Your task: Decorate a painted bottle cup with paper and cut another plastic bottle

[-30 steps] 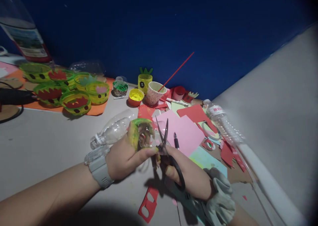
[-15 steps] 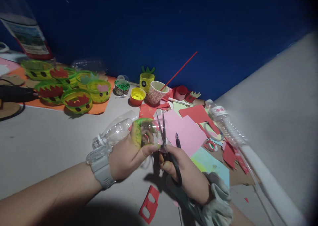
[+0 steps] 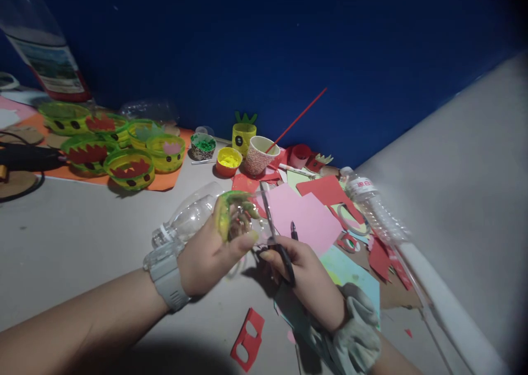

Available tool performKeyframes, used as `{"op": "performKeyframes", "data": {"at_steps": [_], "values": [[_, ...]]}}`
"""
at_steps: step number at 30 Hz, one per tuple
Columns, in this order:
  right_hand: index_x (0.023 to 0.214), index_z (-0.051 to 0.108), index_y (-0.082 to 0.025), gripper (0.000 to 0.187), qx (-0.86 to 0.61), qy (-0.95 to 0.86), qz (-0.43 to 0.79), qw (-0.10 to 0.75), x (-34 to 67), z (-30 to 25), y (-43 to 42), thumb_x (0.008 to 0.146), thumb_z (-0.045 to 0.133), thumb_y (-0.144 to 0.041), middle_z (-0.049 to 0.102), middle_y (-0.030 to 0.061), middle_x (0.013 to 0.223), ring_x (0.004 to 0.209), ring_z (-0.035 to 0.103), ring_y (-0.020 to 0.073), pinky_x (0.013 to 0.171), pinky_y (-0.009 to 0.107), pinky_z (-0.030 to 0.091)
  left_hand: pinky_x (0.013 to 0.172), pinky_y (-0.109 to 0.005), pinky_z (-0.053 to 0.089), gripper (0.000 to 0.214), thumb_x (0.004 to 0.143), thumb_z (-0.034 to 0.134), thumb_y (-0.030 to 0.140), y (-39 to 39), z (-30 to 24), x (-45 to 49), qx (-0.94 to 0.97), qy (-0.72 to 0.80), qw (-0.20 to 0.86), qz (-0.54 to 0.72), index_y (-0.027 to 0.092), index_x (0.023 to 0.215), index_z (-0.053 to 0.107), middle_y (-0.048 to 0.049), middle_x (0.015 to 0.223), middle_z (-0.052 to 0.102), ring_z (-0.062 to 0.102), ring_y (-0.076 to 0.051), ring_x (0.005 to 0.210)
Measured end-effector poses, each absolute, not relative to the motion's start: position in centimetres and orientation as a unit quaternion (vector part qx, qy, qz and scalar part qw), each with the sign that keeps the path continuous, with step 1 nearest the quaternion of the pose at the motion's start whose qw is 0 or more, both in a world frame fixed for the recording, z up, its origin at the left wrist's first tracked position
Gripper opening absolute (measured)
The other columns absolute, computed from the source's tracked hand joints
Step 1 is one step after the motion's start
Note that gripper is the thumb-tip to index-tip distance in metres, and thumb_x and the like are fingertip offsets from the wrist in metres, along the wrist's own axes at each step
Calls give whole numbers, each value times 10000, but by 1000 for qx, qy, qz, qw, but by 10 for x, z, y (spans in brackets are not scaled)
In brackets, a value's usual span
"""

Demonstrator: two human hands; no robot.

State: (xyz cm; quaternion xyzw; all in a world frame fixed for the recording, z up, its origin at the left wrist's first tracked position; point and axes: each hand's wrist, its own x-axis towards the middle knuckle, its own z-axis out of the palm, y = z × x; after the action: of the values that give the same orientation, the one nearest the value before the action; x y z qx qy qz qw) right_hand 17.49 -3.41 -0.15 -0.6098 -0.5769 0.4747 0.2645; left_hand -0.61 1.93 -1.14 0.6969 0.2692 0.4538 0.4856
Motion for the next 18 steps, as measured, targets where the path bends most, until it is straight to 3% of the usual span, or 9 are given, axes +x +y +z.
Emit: {"op": "performKeyframes", "data": {"at_steps": [4,8,13,18], "values": [[675,484,-157,457,-588,-596,465,286,177,4,-30,853,454,-577,460,-35,578,541,421,96,523,219,339,750,-361,494,406,889,390,503,25,-14,-4,562,275,642,443,174,1105,487,-89,952,637,612,-225,850],[752,464,-169,513,-562,-639,468,239,181,13,-28,824,381,-671,420,-40,624,571,400,104,555,233,340,612,-354,510,461,854,387,579,33,-20,-1,441,268,758,399,167,989,543,-68,843,634,607,-204,683],[811,461,-181,519,-526,-667,489,195,185,17,-29,810,370,-691,483,-15,699,665,460,142,684,274,394,662,-266,512,406,833,494,534,31,-15,0,432,270,761,403,166,973,593,-39,838,633,603,-149,725],[877,495,-181,415,-534,-674,478,182,184,18,-33,862,418,-588,510,-18,694,652,487,143,696,276,408,582,-255,524,403,814,506,563,27,-8,-1,452,261,753,400,179,920,566,-4,750,623,604,-132,627]]}}
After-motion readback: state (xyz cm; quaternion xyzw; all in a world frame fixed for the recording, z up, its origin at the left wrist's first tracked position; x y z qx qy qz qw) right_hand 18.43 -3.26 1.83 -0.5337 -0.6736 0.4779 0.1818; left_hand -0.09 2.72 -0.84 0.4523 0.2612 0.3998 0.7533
